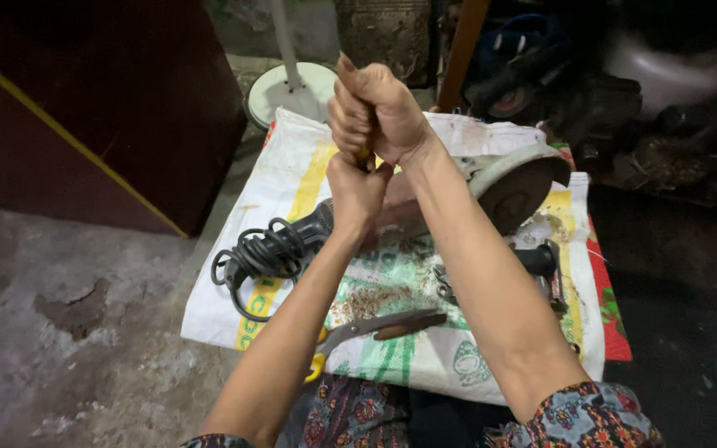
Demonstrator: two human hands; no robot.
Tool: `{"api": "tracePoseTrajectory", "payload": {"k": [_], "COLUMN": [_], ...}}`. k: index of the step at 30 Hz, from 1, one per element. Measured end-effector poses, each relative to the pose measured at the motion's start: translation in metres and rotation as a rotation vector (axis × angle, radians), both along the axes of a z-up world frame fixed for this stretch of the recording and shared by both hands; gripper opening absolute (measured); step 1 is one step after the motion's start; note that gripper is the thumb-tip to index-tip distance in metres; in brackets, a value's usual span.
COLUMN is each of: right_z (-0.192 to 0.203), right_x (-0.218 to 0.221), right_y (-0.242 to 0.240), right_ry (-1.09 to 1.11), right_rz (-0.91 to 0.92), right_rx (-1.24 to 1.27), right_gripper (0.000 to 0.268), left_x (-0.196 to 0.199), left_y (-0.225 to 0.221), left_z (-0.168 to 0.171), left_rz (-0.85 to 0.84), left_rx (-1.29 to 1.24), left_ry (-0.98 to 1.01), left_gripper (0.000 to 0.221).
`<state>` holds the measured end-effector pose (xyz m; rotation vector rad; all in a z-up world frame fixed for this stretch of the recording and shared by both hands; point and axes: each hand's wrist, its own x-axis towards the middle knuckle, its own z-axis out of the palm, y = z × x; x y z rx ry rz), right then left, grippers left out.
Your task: The person disassembles an angle grinder using a screwdriver and pliers to remove internal components and fasteners.
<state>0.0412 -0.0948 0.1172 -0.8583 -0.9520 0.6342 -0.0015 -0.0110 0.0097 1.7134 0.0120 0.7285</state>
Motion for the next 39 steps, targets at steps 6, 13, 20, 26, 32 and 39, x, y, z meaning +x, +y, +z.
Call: {"api": "tracePoseTrajectory", "payload": {"k": [6, 13, 20, 26, 32, 39], "right_z": [-0.012, -0.016, -0.026, -0.036, -0.036, -0.076], "right_x": [0.001, -0.007, -0.007, -0.001, -0.001, -0.020], "right_y": [0.001, 0.012, 0.050, 0.070, 0.069, 0.023], "right_ry": [-0.035, 0.044, 0.020, -0.198, -0.273, 0.261], "right_rz": [0.061, -0.294, -0.759, -1.210, -1.294, -0.867], "right_rx": [0.052, 0.134, 0.098, 0.076, 0.044, 0.051], "right_gripper": [0.062, 0.059, 0.060, 0.064, 0.056, 0.025], "left_x": [0.004, 0.013, 0.030, 0.029, 0.043, -0.012], "left_y": [0.002, 0.013, 0.044, 0.059, 0.056, 0.040], "left_z": [-0.008, -0.010, -0.031, -0.023, -0.053, -0.063], "left_rz": [-0.001, -0.346, -0.574, -0.755, -0.722, -0.356], "left_rx": [0.038, -0.103, -0.307, -0.365, -0.377, 0.243], "left_ry": [-0.057, -0.067, 0.078, 0.167, 0.114, 0.158], "left_gripper": [0.023, 0.007, 0.011, 0.037, 0.019, 0.057]}}
